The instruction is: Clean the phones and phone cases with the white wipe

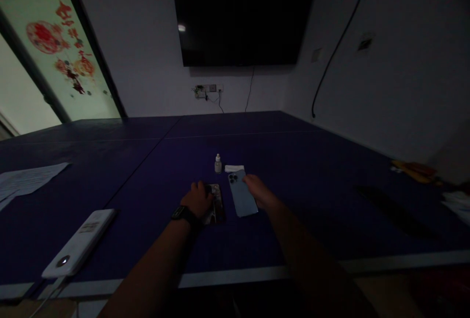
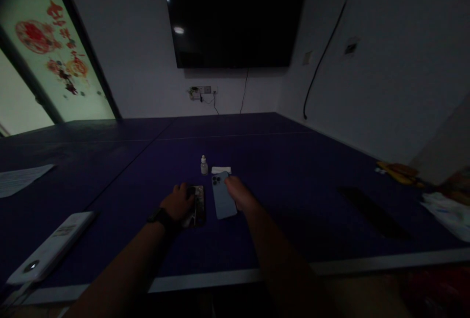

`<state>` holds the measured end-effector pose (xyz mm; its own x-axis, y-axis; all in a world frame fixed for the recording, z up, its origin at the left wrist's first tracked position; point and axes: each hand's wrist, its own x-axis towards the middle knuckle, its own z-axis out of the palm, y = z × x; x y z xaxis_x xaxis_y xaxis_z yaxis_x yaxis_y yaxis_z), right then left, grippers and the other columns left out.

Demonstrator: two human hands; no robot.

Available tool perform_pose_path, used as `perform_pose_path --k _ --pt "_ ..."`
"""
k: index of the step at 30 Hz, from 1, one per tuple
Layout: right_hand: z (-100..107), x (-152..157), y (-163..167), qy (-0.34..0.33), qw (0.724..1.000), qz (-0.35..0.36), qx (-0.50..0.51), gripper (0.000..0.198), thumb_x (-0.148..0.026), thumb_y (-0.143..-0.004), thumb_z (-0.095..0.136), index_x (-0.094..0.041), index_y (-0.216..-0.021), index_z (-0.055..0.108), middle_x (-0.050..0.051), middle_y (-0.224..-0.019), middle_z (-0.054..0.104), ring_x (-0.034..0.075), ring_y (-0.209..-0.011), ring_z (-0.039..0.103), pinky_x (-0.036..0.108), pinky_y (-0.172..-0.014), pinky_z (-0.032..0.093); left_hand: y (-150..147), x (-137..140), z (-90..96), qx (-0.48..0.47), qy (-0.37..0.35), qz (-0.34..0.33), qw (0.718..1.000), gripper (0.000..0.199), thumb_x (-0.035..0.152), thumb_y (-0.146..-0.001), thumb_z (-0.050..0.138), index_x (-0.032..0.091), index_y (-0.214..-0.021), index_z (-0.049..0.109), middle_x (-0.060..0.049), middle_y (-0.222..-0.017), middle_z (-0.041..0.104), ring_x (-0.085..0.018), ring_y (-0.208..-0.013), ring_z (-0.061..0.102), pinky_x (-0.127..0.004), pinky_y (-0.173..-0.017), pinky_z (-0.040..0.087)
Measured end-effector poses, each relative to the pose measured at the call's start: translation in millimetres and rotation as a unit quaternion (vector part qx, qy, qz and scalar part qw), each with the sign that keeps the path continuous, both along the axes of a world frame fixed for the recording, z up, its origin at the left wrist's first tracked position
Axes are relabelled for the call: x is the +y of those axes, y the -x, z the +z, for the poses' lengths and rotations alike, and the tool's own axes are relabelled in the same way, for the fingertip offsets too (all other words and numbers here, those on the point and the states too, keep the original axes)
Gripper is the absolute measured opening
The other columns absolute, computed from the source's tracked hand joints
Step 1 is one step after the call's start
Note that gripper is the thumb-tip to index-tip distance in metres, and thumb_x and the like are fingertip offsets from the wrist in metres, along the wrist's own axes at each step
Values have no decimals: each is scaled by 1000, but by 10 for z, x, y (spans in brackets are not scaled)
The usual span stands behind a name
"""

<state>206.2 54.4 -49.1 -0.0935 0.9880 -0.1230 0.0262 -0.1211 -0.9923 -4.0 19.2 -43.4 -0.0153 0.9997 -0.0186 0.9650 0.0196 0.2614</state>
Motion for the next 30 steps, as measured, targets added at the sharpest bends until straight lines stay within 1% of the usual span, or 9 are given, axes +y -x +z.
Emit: perform_pose_path --k 2,4,7,9,15,18,22,26,30 --pt "-28 6 -4 0 999 -16 -39 20 -34 -89 53 -18 -91 65 1 -64 66 17 -55 63 25 -55 47 4 0 6 -2 0 -3 1000 41 42 -100 39 16 -130 49 -19 -128 59 -30 -108 70 -36 -85 51" --pt "-51 15 -6 -2 995 -36 -92 21 -28 -89 51 -18 -102 64 3 -74 70 18 -61 66 26 -58 49 3 1 11 -4 -1 -5 1000 42 43 -100 39 17 -131 49 -18 -129 59 -30 -108 70 -36 -85 51" --pt "-76 33 -12 -19 984 -64 -166 32 -22 -87 53 -19 -118 61 7 -96 74 20 -80 70 26 -67 51 0 6 13 -3 1 -7 1000 42 43 -100 39 16 -131 49 -19 -128 60 -30 -109 70 -37 -86 51" --pt "-87 45 -20 -37 974 -70 -213 35 -21 -87 55 -18 -121 61 9 -108 73 21 -93 71 26 -74 51 -1 12 11 -1 4 -8 1000 42 43 -100 38 16 -129 51 -19 -128 60 -30 -109 69 -37 -85 51" --pt "-104 49 -34 -58 932 -58 -353 28 -23 -90 59 -17 -116 65 13 -114 73 26 -110 68 29 -88 49 1 27 4 9 9 -11 1000 43 44 -100 38 15 -128 52 -19 -128 60 -31 -110 69 -38 -85 52" --pt "-108 33 -43 -61 909 -54 -409 28 -26 -92 60 -14 -116 65 18 -118 72 29 -115 67 32 -91 47 2 28 8 13 9 -16 1000 43 44 -100 38 15 -128 52 -18 -129 60 -31 -110 69 -38 -86 52" --pt "-108 12 -52 -65 885 -51 -459 29 -29 -94 60 -12 -117 64 21 -120 71 30 -117 66 33 -94 46 2 30 13 14 8 -24 1000 43 44 -100 38 15 -128 53 -18 -129 60 -31 -109 69 -39 -86 52" --pt "-108 -5 -49 -76 871 -48 -483 25 -30 -95 61 -12 -112 66 22 -118 71 31 -117 66 34 -95 46 7 35 6 13 3 -29 999 45 44 -100 38 16 -131 52 -18 -129 60 -30 -110 69 -38 -88 51" --pt "-107 -21 -53 -96 868 -49 -485 21 -31 -95 62 -14 -106 68 22 -120 70 32 -118 64 36 -97 45 23 37 -6 10 0 -31 999 46 46 -100 39 17 -133 52 -18 -129 60 -30 -110 69 -38 -87 51"
